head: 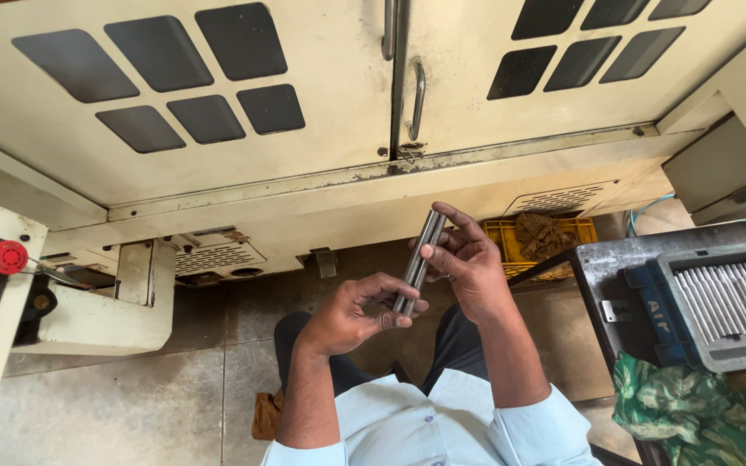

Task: The person opens a machine door, places a metal rod inside, and closes the door. They then wipe their hands with a cloth, pick up two metal rods, and inspect them by turning them over in their hands. The person opens the machine door again, holds the rods near the opening, and closes the door while continuing to handle the rods.

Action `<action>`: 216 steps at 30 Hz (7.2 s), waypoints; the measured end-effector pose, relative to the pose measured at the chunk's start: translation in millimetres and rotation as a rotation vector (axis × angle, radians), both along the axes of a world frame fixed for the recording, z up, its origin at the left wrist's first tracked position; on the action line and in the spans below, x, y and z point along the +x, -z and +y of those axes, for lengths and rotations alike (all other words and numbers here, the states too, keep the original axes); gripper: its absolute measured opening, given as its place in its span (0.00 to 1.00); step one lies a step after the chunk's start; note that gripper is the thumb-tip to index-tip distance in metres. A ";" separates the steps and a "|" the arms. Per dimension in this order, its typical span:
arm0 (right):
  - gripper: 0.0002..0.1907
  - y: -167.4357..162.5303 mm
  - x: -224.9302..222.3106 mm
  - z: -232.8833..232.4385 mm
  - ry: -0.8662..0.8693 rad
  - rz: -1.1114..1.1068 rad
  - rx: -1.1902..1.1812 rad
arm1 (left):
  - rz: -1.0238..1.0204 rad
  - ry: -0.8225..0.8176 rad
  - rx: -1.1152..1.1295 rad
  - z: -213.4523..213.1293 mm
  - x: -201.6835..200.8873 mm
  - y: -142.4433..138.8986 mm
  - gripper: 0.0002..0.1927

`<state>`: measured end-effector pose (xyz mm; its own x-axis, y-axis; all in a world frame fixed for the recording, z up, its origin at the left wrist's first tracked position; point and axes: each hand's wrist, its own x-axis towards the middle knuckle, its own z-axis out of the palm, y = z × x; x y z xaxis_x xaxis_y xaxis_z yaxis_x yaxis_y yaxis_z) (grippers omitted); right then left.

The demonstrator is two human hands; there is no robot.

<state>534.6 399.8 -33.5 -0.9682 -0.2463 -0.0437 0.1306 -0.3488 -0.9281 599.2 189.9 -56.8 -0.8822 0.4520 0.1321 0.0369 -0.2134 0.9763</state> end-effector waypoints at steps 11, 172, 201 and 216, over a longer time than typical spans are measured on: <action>0.37 5.5 3.9 -1.5 0.033 -0.015 -0.028 | 0.044 0.022 0.032 0.4 5.6 2.0 0.16; 0.22 29.3 17.1 -16.6 -0.025 0.147 0.119 | -0.087 -0.489 -0.156 31.1 -0.3 29.5 0.13; 0.22 18.6 27.8 -6.8 0.034 0.073 0.078 | -0.176 -0.390 -0.062 44.7 3.0 30.4 0.10; 0.21 13.8 28.8 -9.5 0.016 0.080 0.056 | -0.152 -0.403 -0.049 44.5 5.1 28.2 0.09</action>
<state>563.4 390.3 -47.3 -0.9729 -0.2304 0.0205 0.0503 -0.2974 -0.9534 604.2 234.4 -85.1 -0.9972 0.0697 -0.0262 -0.0374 -0.1651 0.9856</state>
